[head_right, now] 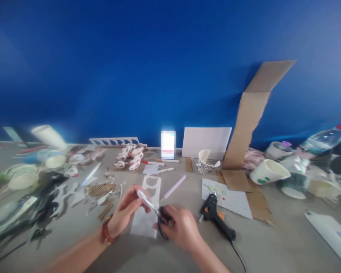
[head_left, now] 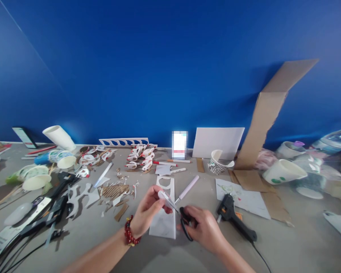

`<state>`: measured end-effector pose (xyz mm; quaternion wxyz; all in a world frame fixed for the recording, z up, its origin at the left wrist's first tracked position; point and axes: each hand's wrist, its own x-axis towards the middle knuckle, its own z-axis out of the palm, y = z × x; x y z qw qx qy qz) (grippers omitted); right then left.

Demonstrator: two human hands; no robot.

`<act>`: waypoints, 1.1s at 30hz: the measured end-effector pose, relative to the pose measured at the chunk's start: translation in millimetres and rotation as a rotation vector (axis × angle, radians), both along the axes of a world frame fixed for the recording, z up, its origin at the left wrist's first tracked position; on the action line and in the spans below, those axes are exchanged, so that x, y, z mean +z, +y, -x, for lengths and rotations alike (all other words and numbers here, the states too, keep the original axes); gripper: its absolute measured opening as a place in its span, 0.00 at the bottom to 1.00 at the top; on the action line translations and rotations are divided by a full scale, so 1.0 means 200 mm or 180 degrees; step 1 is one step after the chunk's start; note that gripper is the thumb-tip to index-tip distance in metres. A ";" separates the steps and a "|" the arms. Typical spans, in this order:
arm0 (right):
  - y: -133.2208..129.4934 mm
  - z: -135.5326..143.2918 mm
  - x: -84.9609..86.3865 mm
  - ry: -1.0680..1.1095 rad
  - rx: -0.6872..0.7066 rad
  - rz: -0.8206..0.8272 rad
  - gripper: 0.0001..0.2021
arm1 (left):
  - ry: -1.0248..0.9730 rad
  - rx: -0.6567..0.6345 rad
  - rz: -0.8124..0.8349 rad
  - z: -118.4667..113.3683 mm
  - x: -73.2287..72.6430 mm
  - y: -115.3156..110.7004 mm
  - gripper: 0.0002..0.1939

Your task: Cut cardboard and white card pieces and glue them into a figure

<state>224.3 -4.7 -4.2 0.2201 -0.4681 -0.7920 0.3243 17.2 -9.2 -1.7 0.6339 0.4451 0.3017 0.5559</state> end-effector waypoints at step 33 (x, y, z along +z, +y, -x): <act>-0.01 -0.06 0.02 -0.0383 0.0222 -0.0698 0.10 | -0.0256 -0.0340 -0.0217 0.00 -0.06 0.01 0.02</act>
